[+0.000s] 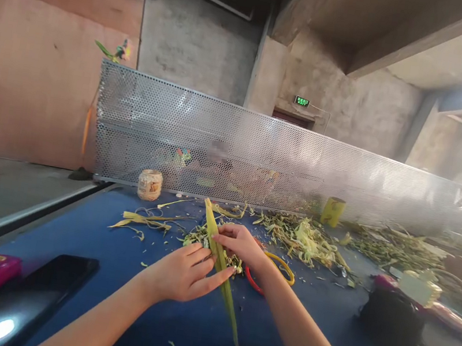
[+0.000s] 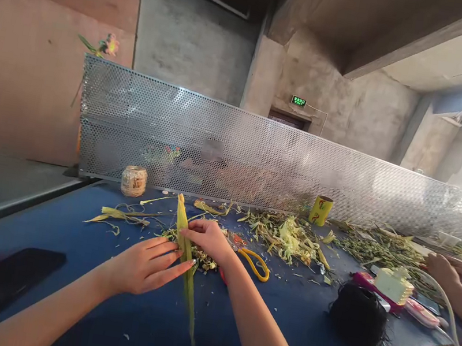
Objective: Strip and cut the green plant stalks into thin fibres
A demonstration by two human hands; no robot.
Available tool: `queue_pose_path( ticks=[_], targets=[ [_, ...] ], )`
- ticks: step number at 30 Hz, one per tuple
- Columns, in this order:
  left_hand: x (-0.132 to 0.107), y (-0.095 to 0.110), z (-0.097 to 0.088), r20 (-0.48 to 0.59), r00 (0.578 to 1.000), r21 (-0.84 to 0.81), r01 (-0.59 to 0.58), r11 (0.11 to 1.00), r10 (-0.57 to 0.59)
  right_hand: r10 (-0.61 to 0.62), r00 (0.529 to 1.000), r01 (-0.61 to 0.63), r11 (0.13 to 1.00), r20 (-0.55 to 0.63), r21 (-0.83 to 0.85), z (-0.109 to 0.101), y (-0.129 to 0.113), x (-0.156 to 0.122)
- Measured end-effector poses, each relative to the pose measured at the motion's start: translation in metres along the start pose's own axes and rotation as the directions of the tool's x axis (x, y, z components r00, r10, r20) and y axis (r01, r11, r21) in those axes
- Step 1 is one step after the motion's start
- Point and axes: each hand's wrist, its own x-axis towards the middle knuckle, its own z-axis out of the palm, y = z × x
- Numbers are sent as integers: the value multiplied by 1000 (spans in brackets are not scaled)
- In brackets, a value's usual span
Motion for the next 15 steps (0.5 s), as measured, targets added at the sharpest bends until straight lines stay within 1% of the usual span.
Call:
queue_pose_path(
  ticks=[1, 2, 3, 4, 5, 6, 7, 8, 9, 10, 11, 12, 13, 14, 15],
  targets=[
    [-1, 0, 2, -7, 999, -18, 49, 999, -49, -12, 1000, 12, 1000, -5, 27, 0, 3, 2],
    [-2, 0, 4, -19, 992, -51, 123, 991, -124, -15, 1000, 15, 998, -4, 69, -1, 7, 3],
    [-3, 0, 6, -32, 973, -104, 225, 969, -230, -9, 1000, 8, 993, 6, 115, -1, 11, 3],
    [-4, 0, 7, -38, 931, -175, 352, 919, -364, 11, 1000, -15, 988, 27, 153, -1, 16, 2],
    [-5, -1, 9, -28, 858, -260, 489, 832, -513, 41, 998, -50, 983, 56, 179, -1, 20, 0],
    [-6, -1, 10, 0, 753, -345, 617, 707, -658, 76, 993, -91, 977, 85, 193, 0, 23, -2],
    [-6, -2, 10, 49, 629, -423, 717, 554, -776, 108, 987, -129, 971, 117, 199, 0, 24, -5],
    [-7, -3, 11, 97, 498, -488, 779, 395, -862, 128, 981, -156, 967, 146, 203, 1, 25, -8],
    [-7, -4, 12, 166, 389, -542, 804, 245, -906, 136, 975, -172, 963, 176, 208, 1, 25, -11],
    [-8, -5, 12, 239, 289, -584, 805, 101, -927, 134, 970, -177, 961, 204, 211, 2, 23, -13],
    [-8, -5, 13, 314, 215, -615, 788, -26, -925, 127, 965, -177, 961, 229, 211, 3, 22, -14],
    [-8, -5, 14, 384, 167, -637, 760, -130, -908, 120, 962, -174, 962, 244, 211, 3, 21, -15],
    [-7, -5, 15, 438, 141, -652, 729, -206, -888, 116, 960, -171, 964, 253, 205, 4, 20, -15],
    [-6, -4, 16, 475, 135, -663, 704, -253, -870, 116, 960, -168, 967, 256, 192, 5, 19, -15],
    [-5, -3, 16, 496, 142, -672, 688, -275, -857, 119, 958, -168, 970, 260, 175, 5, 19, -15]
  ],
)
